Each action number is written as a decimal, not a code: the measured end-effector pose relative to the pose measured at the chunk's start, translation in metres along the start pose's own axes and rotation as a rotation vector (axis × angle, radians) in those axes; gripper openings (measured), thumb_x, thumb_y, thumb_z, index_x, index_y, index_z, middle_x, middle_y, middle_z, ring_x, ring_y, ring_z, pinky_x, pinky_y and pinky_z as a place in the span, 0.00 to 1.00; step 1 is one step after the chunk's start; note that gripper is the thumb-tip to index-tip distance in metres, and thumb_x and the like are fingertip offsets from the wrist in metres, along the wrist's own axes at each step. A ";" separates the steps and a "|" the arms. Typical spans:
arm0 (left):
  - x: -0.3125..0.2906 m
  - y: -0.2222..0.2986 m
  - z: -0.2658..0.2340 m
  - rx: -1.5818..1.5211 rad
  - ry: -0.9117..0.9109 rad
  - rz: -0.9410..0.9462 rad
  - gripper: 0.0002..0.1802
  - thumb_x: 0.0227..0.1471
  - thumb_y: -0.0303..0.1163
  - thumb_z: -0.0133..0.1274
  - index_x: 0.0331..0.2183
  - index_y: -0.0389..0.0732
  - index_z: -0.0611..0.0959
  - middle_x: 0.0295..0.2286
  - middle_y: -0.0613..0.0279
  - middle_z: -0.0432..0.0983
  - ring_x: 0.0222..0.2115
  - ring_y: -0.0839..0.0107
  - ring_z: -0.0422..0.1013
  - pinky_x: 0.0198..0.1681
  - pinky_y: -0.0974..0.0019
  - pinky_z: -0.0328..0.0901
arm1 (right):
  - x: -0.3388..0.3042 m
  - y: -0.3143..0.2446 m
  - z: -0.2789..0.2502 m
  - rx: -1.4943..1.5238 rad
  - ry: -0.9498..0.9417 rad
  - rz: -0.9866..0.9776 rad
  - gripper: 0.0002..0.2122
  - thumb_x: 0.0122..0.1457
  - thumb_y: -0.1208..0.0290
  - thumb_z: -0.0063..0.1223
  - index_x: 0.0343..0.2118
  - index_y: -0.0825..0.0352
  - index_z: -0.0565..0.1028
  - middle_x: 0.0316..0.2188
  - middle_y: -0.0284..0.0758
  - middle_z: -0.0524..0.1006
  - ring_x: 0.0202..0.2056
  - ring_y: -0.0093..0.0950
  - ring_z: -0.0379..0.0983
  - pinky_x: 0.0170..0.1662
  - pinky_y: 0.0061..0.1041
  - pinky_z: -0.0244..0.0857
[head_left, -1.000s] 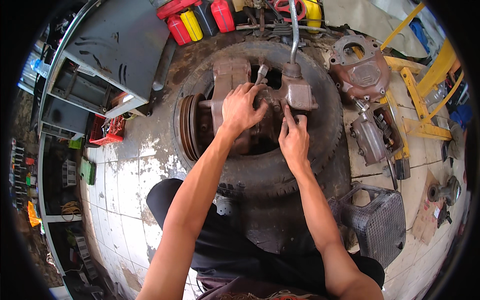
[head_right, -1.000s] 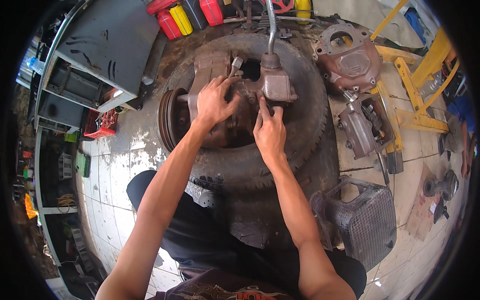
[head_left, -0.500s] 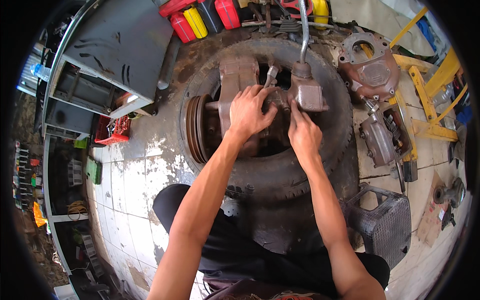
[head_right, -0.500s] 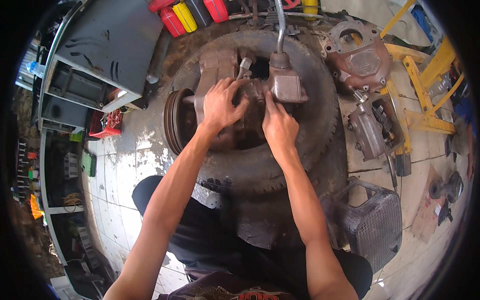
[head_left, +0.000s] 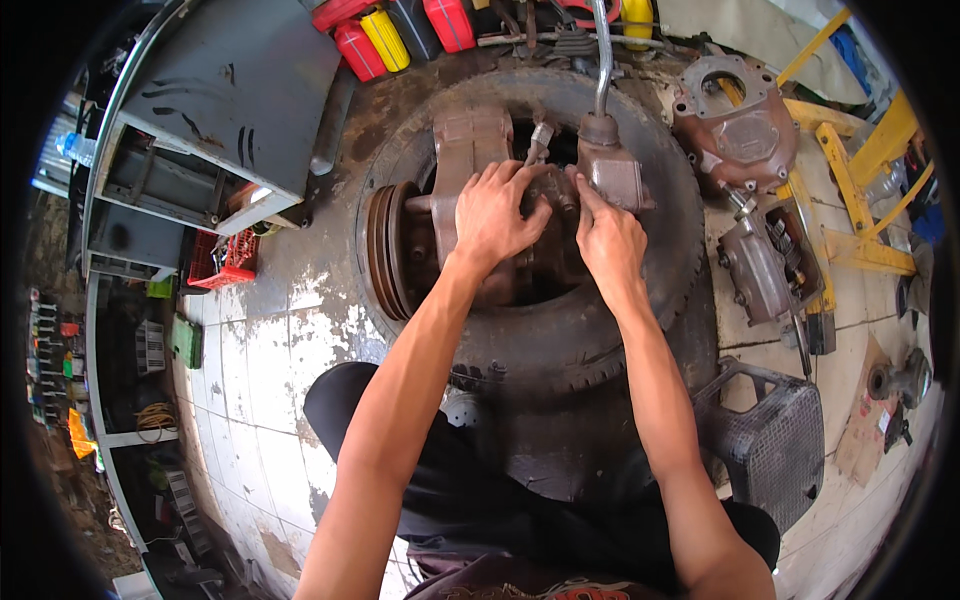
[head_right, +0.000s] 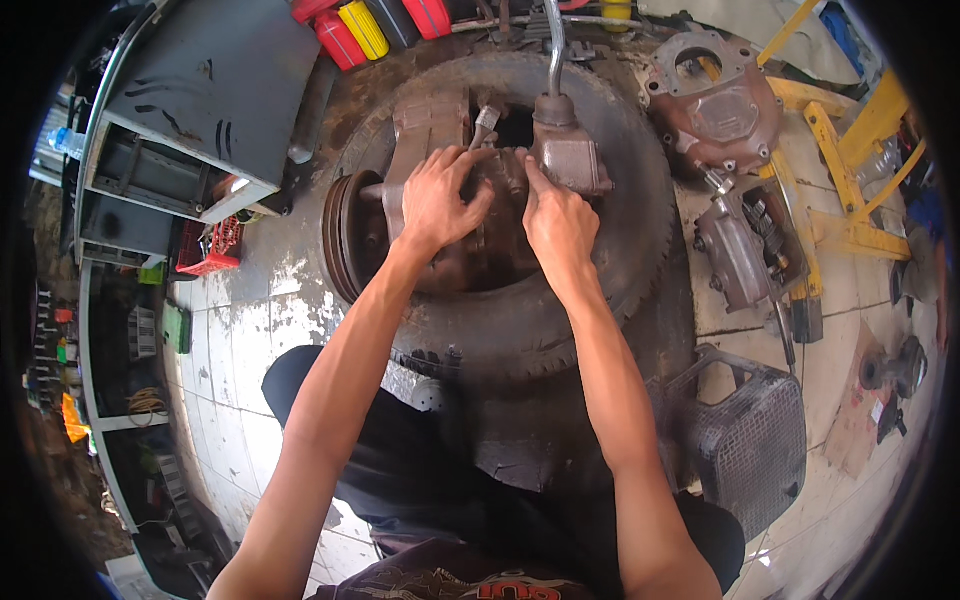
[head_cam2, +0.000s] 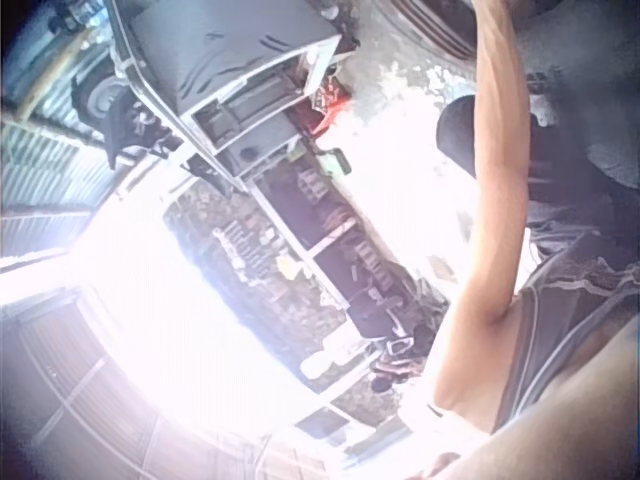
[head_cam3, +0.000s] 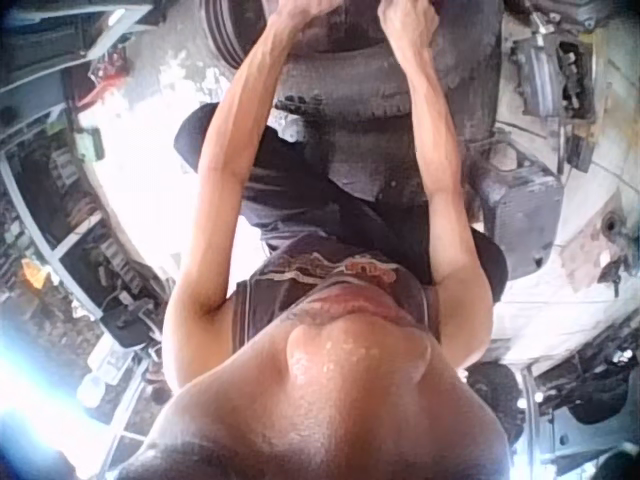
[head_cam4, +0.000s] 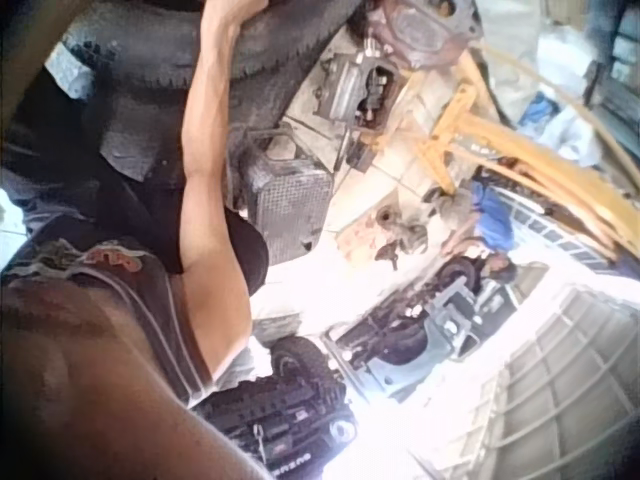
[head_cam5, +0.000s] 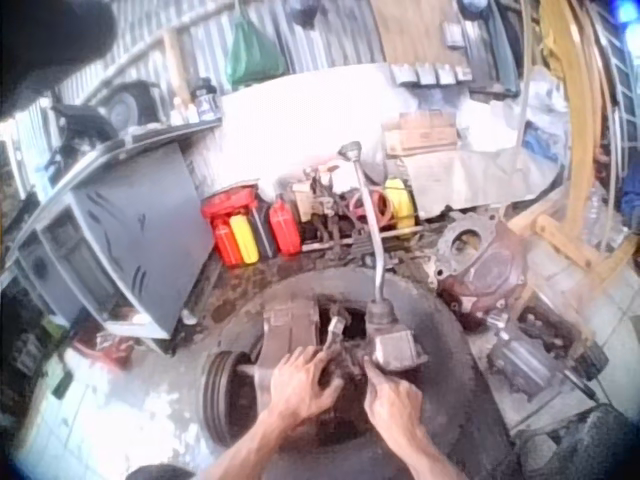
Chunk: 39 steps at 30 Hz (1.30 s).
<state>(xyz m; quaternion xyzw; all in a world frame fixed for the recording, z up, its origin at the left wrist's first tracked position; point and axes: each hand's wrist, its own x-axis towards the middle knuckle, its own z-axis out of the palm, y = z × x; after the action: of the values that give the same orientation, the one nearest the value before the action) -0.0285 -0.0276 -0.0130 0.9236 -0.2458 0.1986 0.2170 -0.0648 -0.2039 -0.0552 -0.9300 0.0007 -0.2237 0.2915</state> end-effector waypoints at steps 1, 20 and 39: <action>0.001 -0.001 -0.002 0.002 0.002 0.000 0.23 0.47 0.39 0.58 0.48 0.47 0.83 0.39 0.57 0.78 0.43 0.54 0.73 0.46 0.53 0.69 | -0.006 -0.001 0.003 0.004 0.005 0.006 0.16 0.64 0.69 0.51 0.54 0.51 0.80 0.22 0.46 0.80 0.26 0.48 0.79 0.30 0.46 0.74; 0.005 -0.007 -0.004 -0.010 0.026 0.039 0.23 0.45 0.40 0.58 0.46 0.47 0.84 0.39 0.58 0.78 0.42 0.56 0.73 0.46 0.53 0.68 | 0.000 -0.002 0.001 -0.021 -0.008 0.053 0.15 0.63 0.65 0.53 0.51 0.51 0.82 0.20 0.50 0.79 0.26 0.52 0.79 0.31 0.51 0.73; 0.001 -0.001 -0.003 -0.030 0.047 -0.008 0.24 0.45 0.41 0.58 0.47 0.48 0.85 0.40 0.58 0.79 0.44 0.57 0.73 0.48 0.55 0.67 | 0.027 -0.008 0.002 -0.099 0.026 0.089 0.13 0.64 0.61 0.54 0.50 0.45 0.83 0.25 0.52 0.80 0.30 0.53 0.80 0.35 0.47 0.75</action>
<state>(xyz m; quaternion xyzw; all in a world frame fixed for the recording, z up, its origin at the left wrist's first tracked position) -0.0275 -0.0253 -0.0099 0.9163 -0.2401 0.2156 0.2372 -0.0408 -0.2001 -0.0410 -0.9394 0.0571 -0.2222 0.2546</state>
